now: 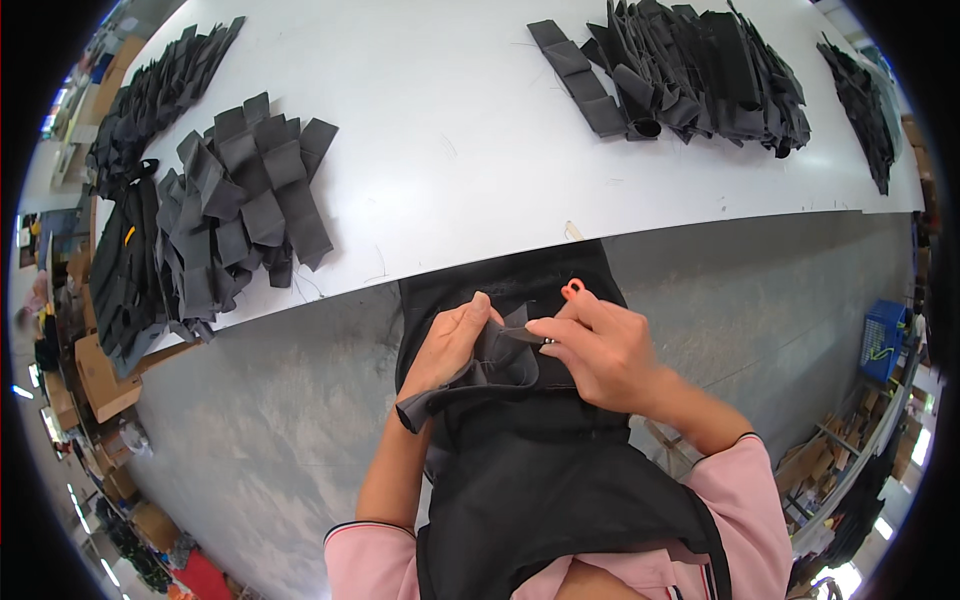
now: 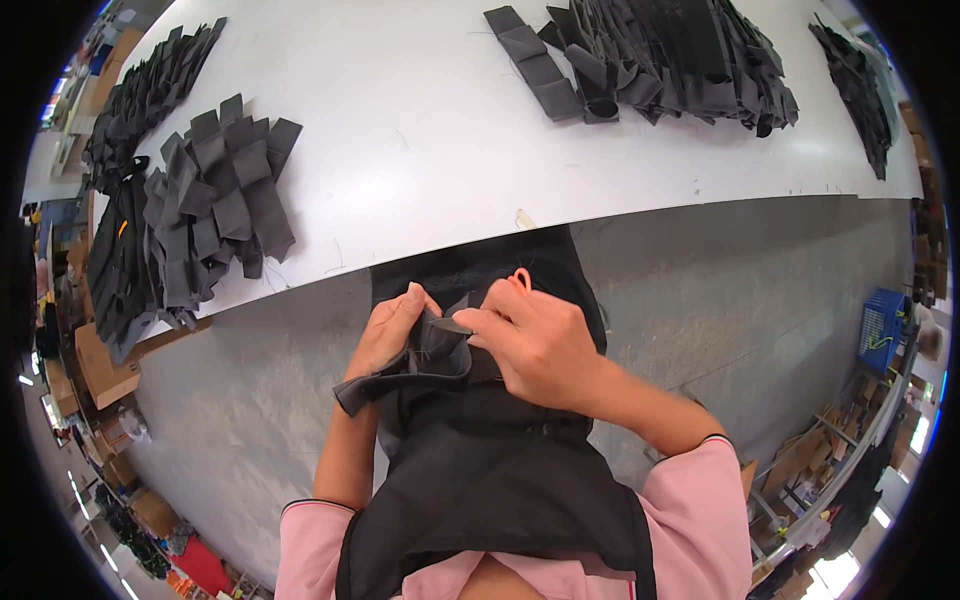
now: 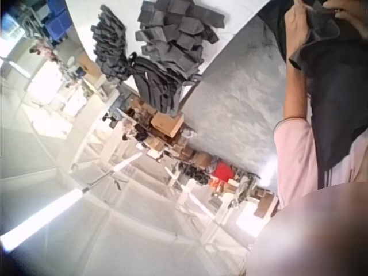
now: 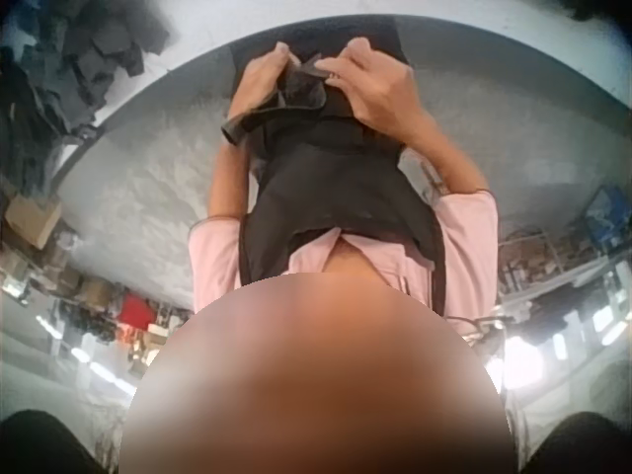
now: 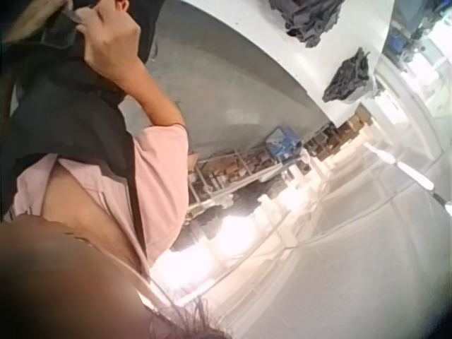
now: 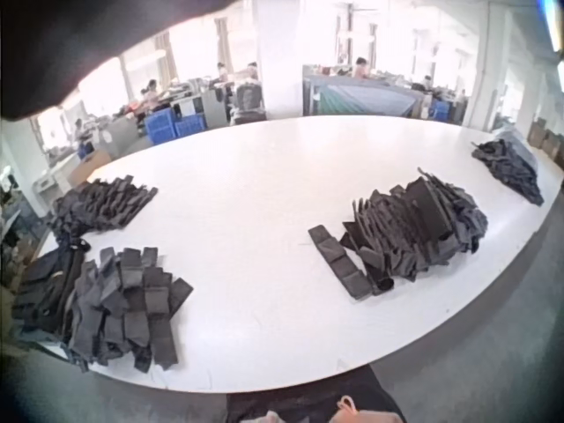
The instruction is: Trim and inspect black fabric straps using small hand shears or snips.
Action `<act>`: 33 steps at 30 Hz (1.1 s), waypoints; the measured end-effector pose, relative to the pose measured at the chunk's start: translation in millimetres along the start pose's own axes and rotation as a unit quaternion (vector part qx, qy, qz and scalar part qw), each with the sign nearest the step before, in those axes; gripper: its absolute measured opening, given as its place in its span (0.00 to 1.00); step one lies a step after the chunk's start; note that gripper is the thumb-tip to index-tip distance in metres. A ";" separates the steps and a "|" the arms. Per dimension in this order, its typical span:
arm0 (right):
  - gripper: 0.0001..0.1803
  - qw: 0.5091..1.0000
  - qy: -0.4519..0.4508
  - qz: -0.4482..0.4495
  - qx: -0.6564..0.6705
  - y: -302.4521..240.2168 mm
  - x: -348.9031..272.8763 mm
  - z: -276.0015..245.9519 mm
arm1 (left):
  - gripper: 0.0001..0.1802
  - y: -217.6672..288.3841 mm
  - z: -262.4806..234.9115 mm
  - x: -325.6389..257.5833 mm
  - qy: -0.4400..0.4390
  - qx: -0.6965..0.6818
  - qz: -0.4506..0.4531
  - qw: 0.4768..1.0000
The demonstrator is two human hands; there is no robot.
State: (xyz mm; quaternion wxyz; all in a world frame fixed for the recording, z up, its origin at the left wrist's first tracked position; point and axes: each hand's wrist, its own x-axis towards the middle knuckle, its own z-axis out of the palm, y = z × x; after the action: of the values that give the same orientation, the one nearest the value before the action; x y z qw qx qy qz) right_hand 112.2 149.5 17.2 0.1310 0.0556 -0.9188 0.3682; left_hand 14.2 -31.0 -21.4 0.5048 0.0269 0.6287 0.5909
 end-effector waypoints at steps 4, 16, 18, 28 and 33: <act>0.17 0.997 -0.069 -0.010 -0.013 -0.7 5.4 -5.2 | 0.27 -1.3 -0.5 -1.1 0.011 0.006 -0.005 1.000; 0.16 0.989 -0.117 -0.085 -0.017 -0.3 7.4 -10.1 | 0.27 6.1 -4.6 -5.7 -0.049 -0.010 -0.025 0.998; 0.15 0.985 -0.141 -0.097 -0.024 1.0 12.1 -11.0 | 0.27 7.7 -4.3 -6.8 -0.052 0.004 -0.019 0.998; 0.10 0.967 -0.212 -0.143 0.000 -0.5 25.8 -5.6 | 0.27 0.7 -4.0 -4.5 -0.041 0.013 -0.009 0.999; 0.11 0.965 -0.225 -0.137 -0.006 0.1 24.2 -3.5 | 0.27 2.9 -3.9 -5.8 -0.055 -0.002 -0.028 0.998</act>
State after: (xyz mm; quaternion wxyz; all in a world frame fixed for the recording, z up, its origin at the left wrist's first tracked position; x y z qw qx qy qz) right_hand 89.7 151.9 26.4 -0.0298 0.2620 -0.9103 0.3190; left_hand 12.8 -36.5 -16.5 0.5553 0.0406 0.5992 0.5754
